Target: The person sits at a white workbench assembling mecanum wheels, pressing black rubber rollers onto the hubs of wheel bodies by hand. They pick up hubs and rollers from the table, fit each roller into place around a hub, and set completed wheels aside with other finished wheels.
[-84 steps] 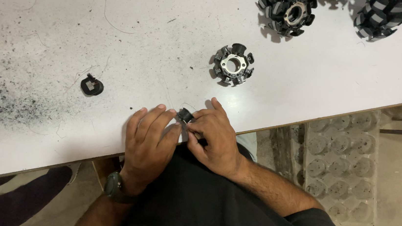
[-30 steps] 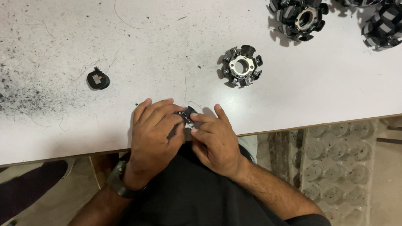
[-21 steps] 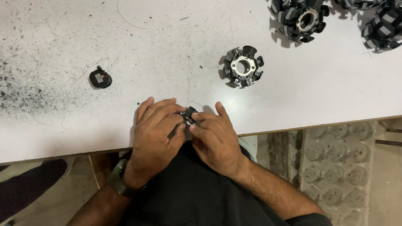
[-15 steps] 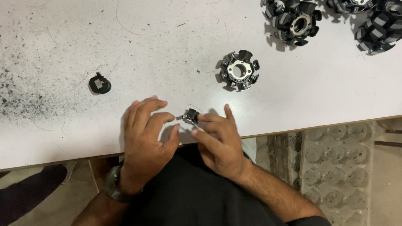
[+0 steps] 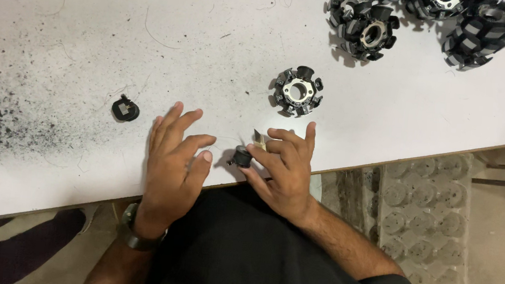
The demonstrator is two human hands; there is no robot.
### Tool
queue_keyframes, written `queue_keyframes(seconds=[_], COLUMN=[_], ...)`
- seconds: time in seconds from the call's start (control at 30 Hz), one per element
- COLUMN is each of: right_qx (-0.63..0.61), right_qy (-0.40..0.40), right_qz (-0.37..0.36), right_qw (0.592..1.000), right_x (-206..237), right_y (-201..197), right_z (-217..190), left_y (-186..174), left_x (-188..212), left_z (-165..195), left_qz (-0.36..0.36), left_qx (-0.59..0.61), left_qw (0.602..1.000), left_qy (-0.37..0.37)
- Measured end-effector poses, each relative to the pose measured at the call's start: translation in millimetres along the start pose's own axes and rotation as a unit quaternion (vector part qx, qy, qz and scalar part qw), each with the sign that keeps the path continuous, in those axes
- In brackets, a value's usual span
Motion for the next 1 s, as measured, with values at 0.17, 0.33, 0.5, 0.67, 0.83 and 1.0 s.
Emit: queue_keyframes(seconds=[0.17,0.33,0.5,0.67,0.83,1.0], right_qx=[-0.019,-0.005,-0.004,-0.004,-0.014,0.005], right_qy=[-0.010,0.002,0.010,0.023,0.029,0.015], right_qz=[0.020,-0.002,-0.028,-0.024,-0.001,-0.015], right_qw=[1.000,1.000,1.000,0.999,0.999,1.000], right_x=[8.9,6.3,4.5,4.7,5.7,4.5], right_y=[3.1,3.1,6.3,7.3,3.5,4.1], right_z=[-2.2,-1.8,-1.6,0.8,0.8,-4.3], left_y=[13.1,18.6,33.1,8.2,-16.7,10.5], left_x=[4.3,4.7,8.5,4.4,7.5,11.4], left_z=[7.5,11.3,1.3,-26.9,-11.9,20.1], left_qz=[-0.064,-0.028,-0.038,0.012,0.065,0.041], left_qx=[0.040,0.050,0.093,0.314,0.085,-0.015], left_qw=[0.997,0.998,0.995,0.947,0.994,0.999], left_qy=[0.020,-0.005,-0.025,-0.061,-0.003,0.028])
Point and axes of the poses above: each hand's wrist, its own x-axis away from the middle knuckle, its own y-axis out of the palm, z = x × y, the point moved 9 cm from there along -x, towards the middle knuckle, and after that the axes turned 10 degrees about -y, right-handed, at the moved point
